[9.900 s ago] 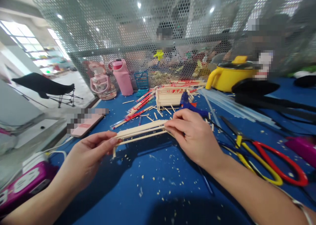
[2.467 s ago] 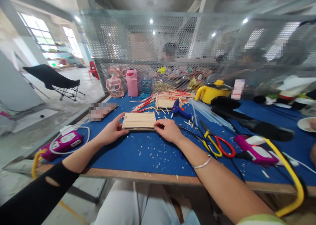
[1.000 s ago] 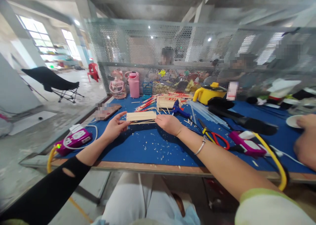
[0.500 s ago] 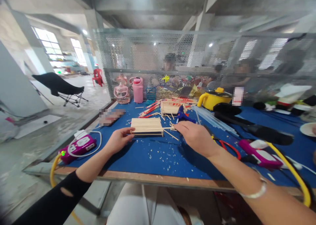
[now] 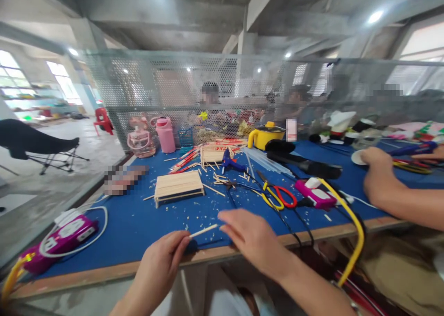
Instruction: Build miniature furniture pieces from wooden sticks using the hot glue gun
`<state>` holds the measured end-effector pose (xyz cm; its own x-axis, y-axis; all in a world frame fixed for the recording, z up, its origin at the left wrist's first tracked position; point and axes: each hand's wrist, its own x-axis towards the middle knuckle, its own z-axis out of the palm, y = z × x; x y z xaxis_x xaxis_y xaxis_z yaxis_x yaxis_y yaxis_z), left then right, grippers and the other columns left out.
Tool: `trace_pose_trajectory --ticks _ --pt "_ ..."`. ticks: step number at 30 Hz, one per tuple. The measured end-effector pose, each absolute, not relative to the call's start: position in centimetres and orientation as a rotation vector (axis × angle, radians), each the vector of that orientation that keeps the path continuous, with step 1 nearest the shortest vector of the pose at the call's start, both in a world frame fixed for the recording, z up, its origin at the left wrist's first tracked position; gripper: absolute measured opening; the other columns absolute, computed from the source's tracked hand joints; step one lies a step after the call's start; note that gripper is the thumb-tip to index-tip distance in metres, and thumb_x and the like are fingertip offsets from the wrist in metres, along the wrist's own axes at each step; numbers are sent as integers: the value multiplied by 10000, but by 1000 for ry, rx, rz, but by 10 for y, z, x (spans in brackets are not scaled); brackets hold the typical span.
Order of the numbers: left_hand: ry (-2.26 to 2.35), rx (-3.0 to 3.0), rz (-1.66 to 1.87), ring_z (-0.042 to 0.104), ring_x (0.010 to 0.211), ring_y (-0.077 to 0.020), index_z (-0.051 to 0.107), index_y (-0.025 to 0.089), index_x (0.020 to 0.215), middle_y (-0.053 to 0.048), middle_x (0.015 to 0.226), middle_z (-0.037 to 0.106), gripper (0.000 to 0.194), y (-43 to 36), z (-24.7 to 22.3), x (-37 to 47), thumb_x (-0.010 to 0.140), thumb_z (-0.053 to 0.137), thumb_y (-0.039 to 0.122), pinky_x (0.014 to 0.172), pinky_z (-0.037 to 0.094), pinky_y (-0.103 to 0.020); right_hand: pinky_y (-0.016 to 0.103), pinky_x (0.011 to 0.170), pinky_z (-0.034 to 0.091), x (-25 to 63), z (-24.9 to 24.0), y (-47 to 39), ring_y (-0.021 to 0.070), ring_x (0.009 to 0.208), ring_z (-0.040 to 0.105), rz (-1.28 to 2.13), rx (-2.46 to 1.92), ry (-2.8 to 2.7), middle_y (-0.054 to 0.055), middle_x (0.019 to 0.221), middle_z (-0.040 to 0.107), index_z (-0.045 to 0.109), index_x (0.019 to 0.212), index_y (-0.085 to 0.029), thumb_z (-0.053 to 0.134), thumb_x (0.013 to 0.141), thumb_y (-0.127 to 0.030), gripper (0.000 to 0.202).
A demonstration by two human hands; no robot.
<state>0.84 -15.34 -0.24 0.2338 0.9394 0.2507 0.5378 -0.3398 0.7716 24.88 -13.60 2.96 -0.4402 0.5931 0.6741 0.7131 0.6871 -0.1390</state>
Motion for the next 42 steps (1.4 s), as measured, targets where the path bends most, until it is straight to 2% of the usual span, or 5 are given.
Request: trace_pose_trajectory --ticks 6,10,25,33,42 --pt "1285 1769 1023 605 711 -208 633 255 824 -45 751 673 286 -162 -2 2 895 405 413 661 430 -303 405 624 495 355 45 -60 331 780 665 -165 -2225 -1806 212 892 693 633 992 -88 578 764 -322 332" --pt "1140 1541 1096 636 837 -206 618 235 872 -64 885 701 260 -171 4 7 889 435 420 773 458 -318 296 583 459 375 41 -30 248 683 657 18 -2235 -1946 106 784 714 670 884 -159 742 559 -275 352" --pt "993 1214 1190 431 545 -96 615 150 1001 12 590 518 373 -180 9 9 870 468 468 499 305 -216 396 676 412 344 55 -77 321 935 560 -775 -1887 -1338 187 998 590 496 1275 -153 559 736 -239 549" --pt "992 1176 1248 370 478 -54 635 154 994 16 642 597 308 -180 12 13 842 552 409 567 363 -213 283 659 475 254 58 -160 174 766 544 811 -1284 -1687 49 931 543 453 1176 -265 568 770 -534 500" --pt "1051 1455 1128 492 615 -104 653 148 976 9 591 580 323 -184 16 9 893 469 399 657 383 -231 252 674 440 224 43 -190 174 777 509 1080 -1159 -2016 49 942 566 454 1258 -194 562 690 -690 762"
